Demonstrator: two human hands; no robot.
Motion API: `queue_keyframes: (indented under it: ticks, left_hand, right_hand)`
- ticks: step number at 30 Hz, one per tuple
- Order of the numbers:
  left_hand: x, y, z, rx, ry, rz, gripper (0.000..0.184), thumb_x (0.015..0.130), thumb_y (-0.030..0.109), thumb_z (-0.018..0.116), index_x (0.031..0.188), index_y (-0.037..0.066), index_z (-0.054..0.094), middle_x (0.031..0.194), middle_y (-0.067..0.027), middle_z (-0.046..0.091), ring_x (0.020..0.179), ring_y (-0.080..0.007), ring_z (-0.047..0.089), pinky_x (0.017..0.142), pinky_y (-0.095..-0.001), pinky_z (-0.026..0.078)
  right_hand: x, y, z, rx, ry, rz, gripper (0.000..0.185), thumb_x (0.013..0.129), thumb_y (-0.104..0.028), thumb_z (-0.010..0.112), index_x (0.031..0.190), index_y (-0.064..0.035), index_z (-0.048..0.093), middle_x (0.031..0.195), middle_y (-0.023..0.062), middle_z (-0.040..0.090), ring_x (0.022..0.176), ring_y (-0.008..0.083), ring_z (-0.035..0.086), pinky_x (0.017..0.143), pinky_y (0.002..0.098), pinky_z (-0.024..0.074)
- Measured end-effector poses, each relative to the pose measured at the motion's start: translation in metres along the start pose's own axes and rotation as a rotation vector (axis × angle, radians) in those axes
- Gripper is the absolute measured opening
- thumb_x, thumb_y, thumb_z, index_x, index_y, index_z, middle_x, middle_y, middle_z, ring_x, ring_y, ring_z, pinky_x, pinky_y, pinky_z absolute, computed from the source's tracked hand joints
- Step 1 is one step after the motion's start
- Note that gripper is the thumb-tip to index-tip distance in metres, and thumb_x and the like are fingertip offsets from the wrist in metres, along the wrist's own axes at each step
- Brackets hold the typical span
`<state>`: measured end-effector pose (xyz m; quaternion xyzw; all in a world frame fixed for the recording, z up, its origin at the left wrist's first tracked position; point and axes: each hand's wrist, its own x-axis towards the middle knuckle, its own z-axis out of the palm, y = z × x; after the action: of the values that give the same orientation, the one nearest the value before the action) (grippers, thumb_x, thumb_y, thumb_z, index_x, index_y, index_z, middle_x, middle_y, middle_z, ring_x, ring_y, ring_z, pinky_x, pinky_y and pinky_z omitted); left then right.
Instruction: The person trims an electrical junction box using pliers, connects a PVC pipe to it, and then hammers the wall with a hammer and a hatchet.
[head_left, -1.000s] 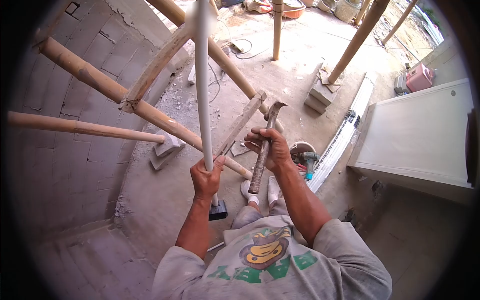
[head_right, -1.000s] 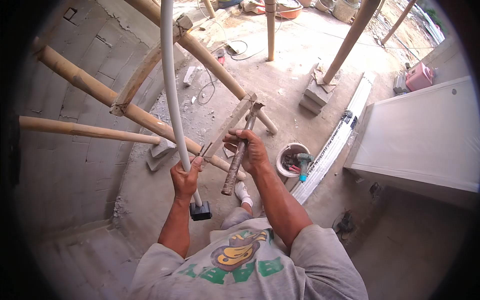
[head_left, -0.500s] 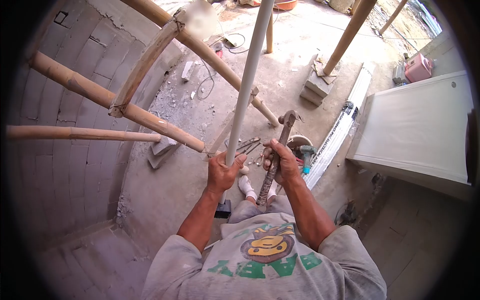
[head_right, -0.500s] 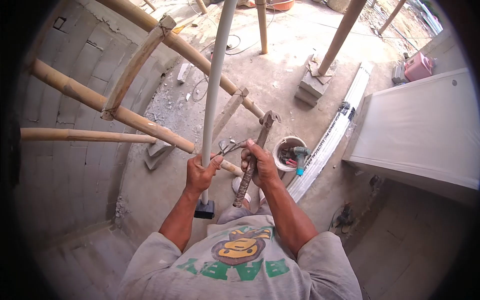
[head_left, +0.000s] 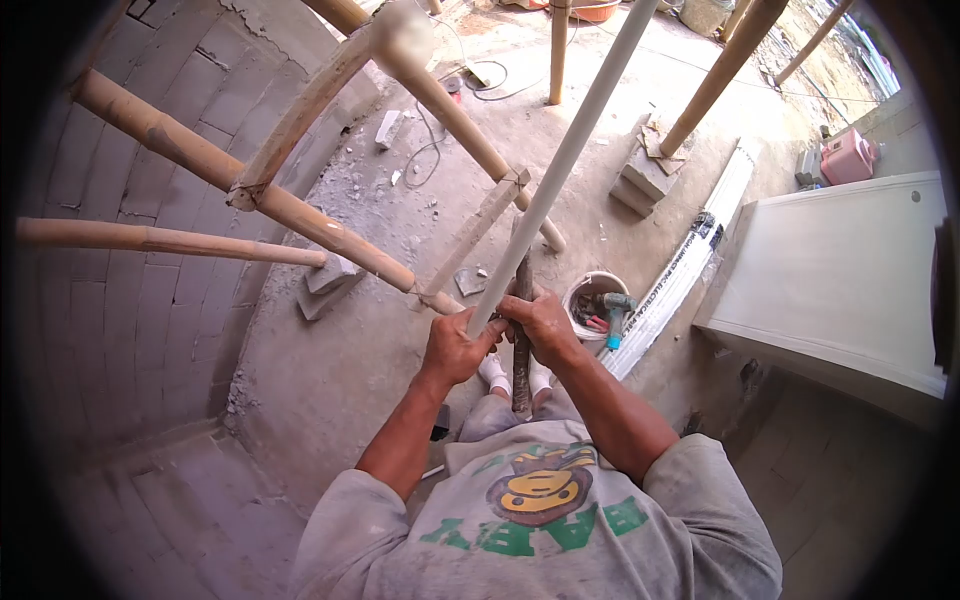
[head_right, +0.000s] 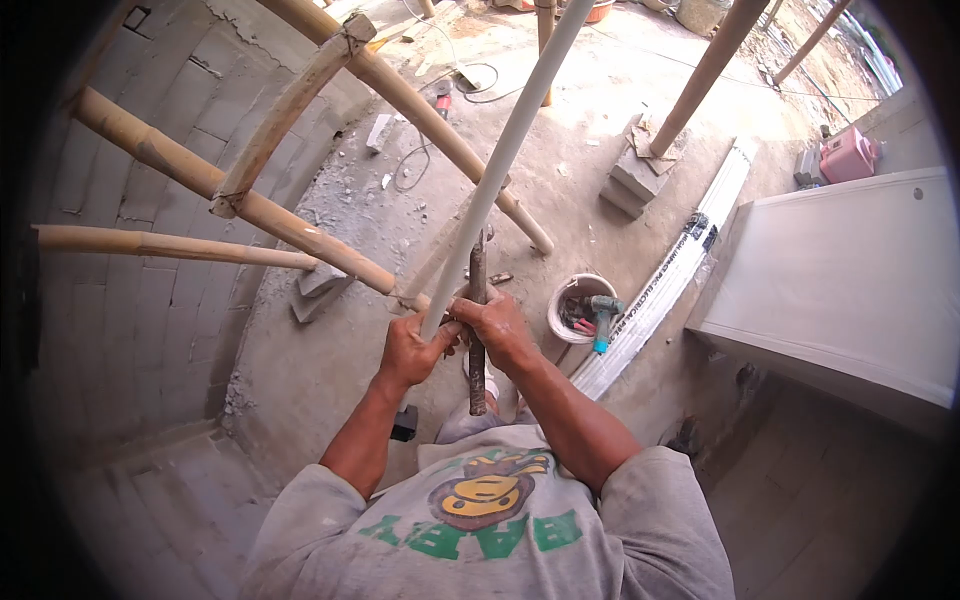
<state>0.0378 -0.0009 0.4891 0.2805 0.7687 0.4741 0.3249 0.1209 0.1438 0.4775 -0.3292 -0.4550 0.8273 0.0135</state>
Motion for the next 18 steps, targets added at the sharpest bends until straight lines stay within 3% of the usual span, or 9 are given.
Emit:
queue_keyframes:
  ticks: [5,6,9,13,14,18]
  left_hand:
    - [0.0,-0.013,0.007,-0.029,0.036,-0.05,0.023,0.09,0.02,0.07,0.096,-0.002,0.069,0.07,-0.0072,0.069,0.061,-0.0124,0.066,0.057,-0.0292,0.052]
    - [0.002,-0.014,0.009,-0.064,0.043,-0.049,0.024,0.09,0.02,0.07,0.096,-0.003,0.069,0.07,-0.0072,0.069,0.061,-0.0124,0.066,0.057,-0.0289,0.052]
    - [0.005,-0.015,0.01,-0.106,0.053,-0.094,0.025,0.09,0.018,0.07,0.093,-0.007,0.066,0.071,-0.0088,0.067,0.06,-0.0125,0.063,0.055,-0.0255,0.051]
    - [0.011,-0.013,0.002,-0.06,0.052,-0.051,0.021,0.091,0.018,0.069,0.088,-0.003,0.067,0.066,-0.0031,0.061,0.055,-0.0089,0.056,0.051,-0.0238,0.046]
    - [0.014,-0.01,0.003,-0.057,0.085,-0.037,0.021,0.089,0.016,0.071,0.086,-0.004,0.064,0.063,-0.0004,0.058,0.054,-0.0077,0.051,0.05,-0.0251,0.04]
    - [0.032,-0.017,0.003,-0.124,0.181,0.06,0.022,0.09,0.019,0.07,0.086,0.0,0.059,0.064,-0.0022,0.055,0.053,-0.0073,0.05,0.048,-0.0241,0.04]
  right_hand:
    - [-0.003,0.015,-0.006,0.016,0.011,0.021,0.033,0.085,-0.035,0.072,0.092,-0.0038,0.065,0.069,0.0029,0.061,0.058,0.009,0.053,0.052,0.0247,0.0393]
    - [0.0,0.025,-0.011,-0.002,0.055,-0.008,0.038,0.086,-0.038,0.073,0.089,-0.0021,0.062,0.065,0.0019,0.054,0.048,0.0115,0.049,0.044,0.0269,0.038]
    - [0.007,0.06,-0.046,0.0,0.156,0.102,0.036,0.086,-0.038,0.072,0.084,-0.0036,0.06,0.061,0.0014,0.052,0.045,0.0119,0.048,0.042,0.0278,0.0367]
    - [0.026,0.133,-0.122,-0.187,0.372,0.422,0.026,0.082,-0.02,0.072,0.073,-0.0008,0.057,0.055,0.0045,0.051,0.042,0.0152,0.049,0.04,0.0324,0.0385]
    - [0.035,0.167,-0.143,-0.163,0.426,0.483,0.025,0.079,-0.017,0.072,0.071,0.0023,0.059,0.057,0.0077,0.055,0.045,0.0166,0.052,0.041,0.0341,0.04]
    - [0.044,0.247,-0.199,-0.414,0.534,0.58,0.022,0.074,-0.015,0.071,0.072,0.0062,0.064,0.069,0.0149,0.065,0.053,0.0241,0.061,0.05,0.0378,0.0475]
